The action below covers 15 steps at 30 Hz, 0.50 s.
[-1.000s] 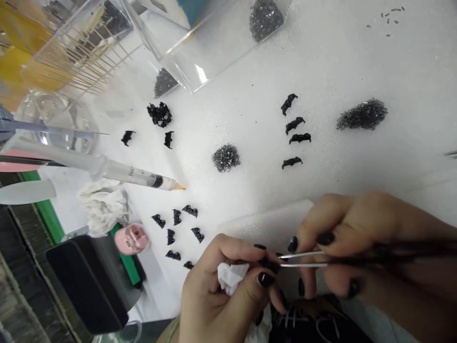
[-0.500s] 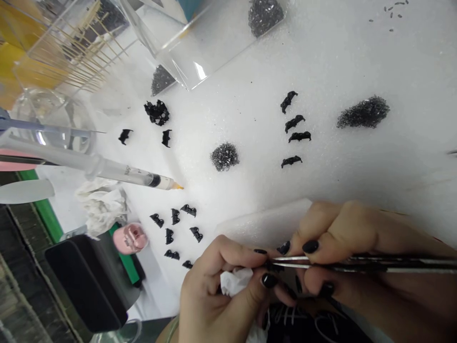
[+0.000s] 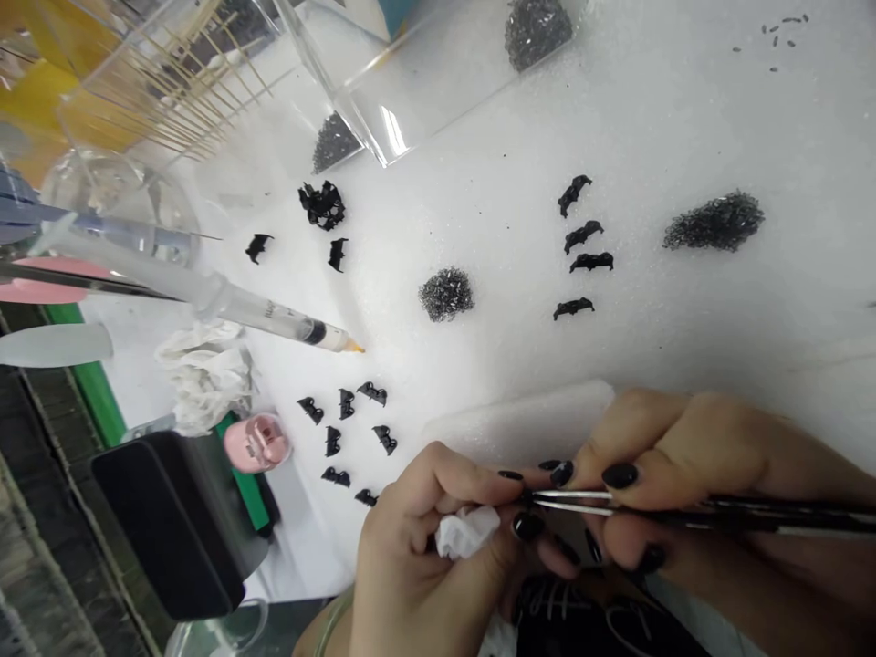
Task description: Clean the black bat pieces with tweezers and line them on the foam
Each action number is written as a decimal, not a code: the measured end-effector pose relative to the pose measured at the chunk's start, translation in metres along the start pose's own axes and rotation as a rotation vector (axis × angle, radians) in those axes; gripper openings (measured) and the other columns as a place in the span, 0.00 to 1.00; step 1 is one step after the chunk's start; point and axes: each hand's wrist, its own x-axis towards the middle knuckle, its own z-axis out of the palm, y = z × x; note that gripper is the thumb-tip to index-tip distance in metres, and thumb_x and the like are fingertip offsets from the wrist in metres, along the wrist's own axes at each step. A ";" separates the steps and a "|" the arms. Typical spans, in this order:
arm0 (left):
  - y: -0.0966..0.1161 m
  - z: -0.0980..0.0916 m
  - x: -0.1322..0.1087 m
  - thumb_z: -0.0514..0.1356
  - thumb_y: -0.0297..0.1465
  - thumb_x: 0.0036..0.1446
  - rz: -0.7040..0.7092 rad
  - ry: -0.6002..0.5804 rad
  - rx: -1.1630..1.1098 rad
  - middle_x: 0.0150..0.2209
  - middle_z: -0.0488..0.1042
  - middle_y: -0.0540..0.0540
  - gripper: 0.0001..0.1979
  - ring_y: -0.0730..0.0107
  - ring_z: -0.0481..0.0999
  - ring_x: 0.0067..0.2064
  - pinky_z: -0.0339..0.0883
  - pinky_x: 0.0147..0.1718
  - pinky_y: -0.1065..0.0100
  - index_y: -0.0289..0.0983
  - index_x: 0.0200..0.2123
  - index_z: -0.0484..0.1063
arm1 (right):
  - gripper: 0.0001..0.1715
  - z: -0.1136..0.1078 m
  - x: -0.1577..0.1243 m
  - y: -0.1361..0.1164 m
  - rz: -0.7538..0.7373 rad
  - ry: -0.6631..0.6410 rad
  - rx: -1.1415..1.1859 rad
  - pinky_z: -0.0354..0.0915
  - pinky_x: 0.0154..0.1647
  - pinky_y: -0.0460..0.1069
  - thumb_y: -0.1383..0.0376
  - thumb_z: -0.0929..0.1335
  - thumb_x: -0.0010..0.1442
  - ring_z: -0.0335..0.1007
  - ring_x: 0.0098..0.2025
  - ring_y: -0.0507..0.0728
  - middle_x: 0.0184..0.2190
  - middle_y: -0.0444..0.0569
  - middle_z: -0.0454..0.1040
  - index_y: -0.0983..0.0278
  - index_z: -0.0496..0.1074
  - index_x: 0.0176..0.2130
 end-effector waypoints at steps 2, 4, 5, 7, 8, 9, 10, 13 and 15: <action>0.000 0.000 0.000 0.74 0.26 0.47 0.009 0.018 0.023 0.25 0.80 0.50 0.08 0.85 0.69 0.16 0.63 0.16 0.87 0.38 0.25 0.78 | 0.04 -0.001 -0.008 0.002 0.036 0.004 0.079 0.76 0.29 0.50 0.62 0.70 0.61 0.77 0.33 0.57 0.34 0.47 0.75 0.55 0.72 0.39; 0.000 0.000 0.000 0.74 0.26 0.47 0.018 0.037 0.045 0.26 0.81 0.49 0.08 0.85 0.68 0.16 0.64 0.16 0.87 0.38 0.24 0.78 | 0.06 -0.002 -0.015 0.003 0.060 0.011 0.147 0.76 0.33 0.48 0.67 0.67 0.64 0.77 0.35 0.55 0.36 0.47 0.75 0.56 0.71 0.42; 0.000 0.000 0.000 0.74 0.26 0.46 0.021 0.041 0.054 0.26 0.81 0.50 0.08 0.85 0.68 0.16 0.66 0.17 0.86 0.38 0.24 0.78 | 0.08 -0.002 -0.017 0.003 0.061 0.012 0.166 0.76 0.35 0.48 0.70 0.66 0.65 0.77 0.35 0.54 0.36 0.47 0.75 0.57 0.71 0.43; 0.000 0.000 0.000 0.74 0.27 0.47 0.027 0.038 0.070 0.26 0.81 0.51 0.08 0.84 0.67 0.15 0.70 0.20 0.83 0.39 0.24 0.78 | 0.10 -0.001 -0.018 0.004 0.040 0.002 0.177 0.76 0.36 0.47 0.72 0.66 0.66 0.77 0.36 0.53 0.38 0.47 0.75 0.58 0.71 0.44; 0.000 -0.001 0.000 0.74 0.27 0.47 0.031 0.036 0.077 0.26 0.81 0.51 0.08 0.84 0.67 0.15 0.72 0.21 0.81 0.40 0.25 0.78 | 0.10 0.000 -0.018 0.004 0.037 0.010 0.174 0.76 0.36 0.47 0.72 0.66 0.66 0.78 0.36 0.53 0.38 0.46 0.75 0.58 0.70 0.44; -0.001 -0.001 0.000 0.74 0.27 0.47 0.034 0.033 0.081 0.27 0.81 0.51 0.08 0.84 0.67 0.15 0.73 0.23 0.80 0.40 0.25 0.78 | 0.10 0.000 -0.017 0.005 0.042 0.021 0.176 0.76 0.36 0.47 0.72 0.66 0.66 0.78 0.36 0.53 0.38 0.46 0.75 0.57 0.70 0.44; -0.001 -0.001 0.000 0.74 0.27 0.47 0.037 0.033 0.079 0.27 0.81 0.51 0.08 0.84 0.67 0.15 0.74 0.23 0.79 0.40 0.24 0.78 | 0.10 0.001 -0.015 0.005 0.045 0.033 0.182 0.76 0.35 0.47 0.71 0.66 0.65 0.78 0.35 0.53 0.37 0.45 0.75 0.57 0.70 0.43; -0.002 0.000 0.000 0.74 0.26 0.47 0.044 0.030 0.055 0.28 0.82 0.51 0.08 0.83 0.68 0.15 0.75 0.23 0.78 0.40 0.24 0.78 | 0.11 -0.001 -0.012 0.007 0.045 0.045 0.187 0.77 0.34 0.46 0.71 0.67 0.65 0.78 0.34 0.52 0.37 0.44 0.75 0.56 0.70 0.44; -0.002 0.002 0.000 0.74 0.26 0.47 0.041 0.025 0.026 0.28 0.82 0.51 0.09 0.84 0.68 0.15 0.74 0.23 0.79 0.39 0.24 0.77 | 0.13 -0.005 -0.013 0.007 0.023 -0.005 0.162 0.77 0.36 0.45 0.71 0.68 0.64 0.78 0.35 0.52 0.38 0.43 0.76 0.55 0.70 0.46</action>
